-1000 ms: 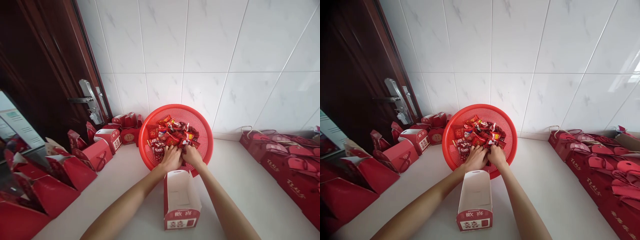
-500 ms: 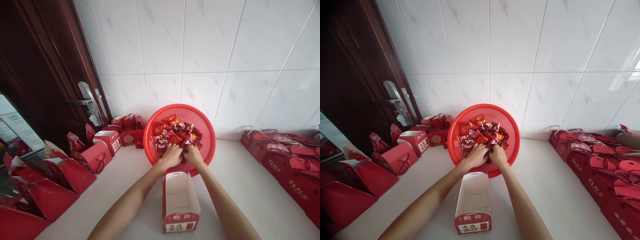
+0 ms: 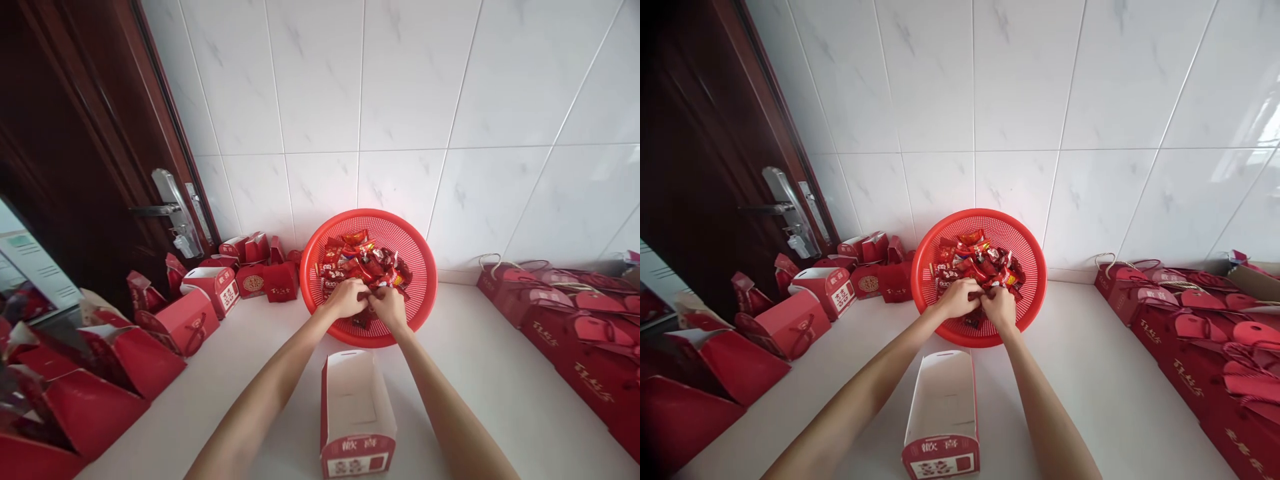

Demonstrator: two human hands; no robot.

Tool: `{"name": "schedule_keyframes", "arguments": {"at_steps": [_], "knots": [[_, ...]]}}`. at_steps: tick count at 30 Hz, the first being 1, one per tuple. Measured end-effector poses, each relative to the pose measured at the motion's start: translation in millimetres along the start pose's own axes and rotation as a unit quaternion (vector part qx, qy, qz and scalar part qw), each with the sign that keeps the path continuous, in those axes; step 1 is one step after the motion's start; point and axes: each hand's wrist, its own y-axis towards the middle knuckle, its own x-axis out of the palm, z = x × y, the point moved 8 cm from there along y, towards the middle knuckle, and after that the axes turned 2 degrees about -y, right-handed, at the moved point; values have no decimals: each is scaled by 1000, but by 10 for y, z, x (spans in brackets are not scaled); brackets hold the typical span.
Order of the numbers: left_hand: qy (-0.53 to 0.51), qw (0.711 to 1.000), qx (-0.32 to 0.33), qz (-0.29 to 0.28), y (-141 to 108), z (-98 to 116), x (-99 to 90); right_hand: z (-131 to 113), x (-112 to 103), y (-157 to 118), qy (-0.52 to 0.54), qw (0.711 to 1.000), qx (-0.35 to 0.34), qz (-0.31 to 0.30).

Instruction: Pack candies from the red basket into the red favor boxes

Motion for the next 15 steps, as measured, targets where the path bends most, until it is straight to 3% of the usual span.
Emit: {"name": "schedule_keyframes", "arguments": {"at_steps": [3, 6, 8, 11, 15], "knots": [[-48, 995, -18, 90, -23, -69, -214, -80, -60, 17, 64, 998, -21, 17], [-102, 970, -73, 207, -137, -210, -471, -149, -128, 38, 123, 991, -45, 33], [-112, 956, -109, 250, -222, -301, -584, -161, -168, 61, 155, 985, -54, 44], [-115, 951, -137, 252, -286, -396, -637, -137, -194, 103, 196, 978, -54, 53], [-133, 956, -168, 199, -270, -505, -530, -97, -195, 141, 242, 967, -46, 70]]}}
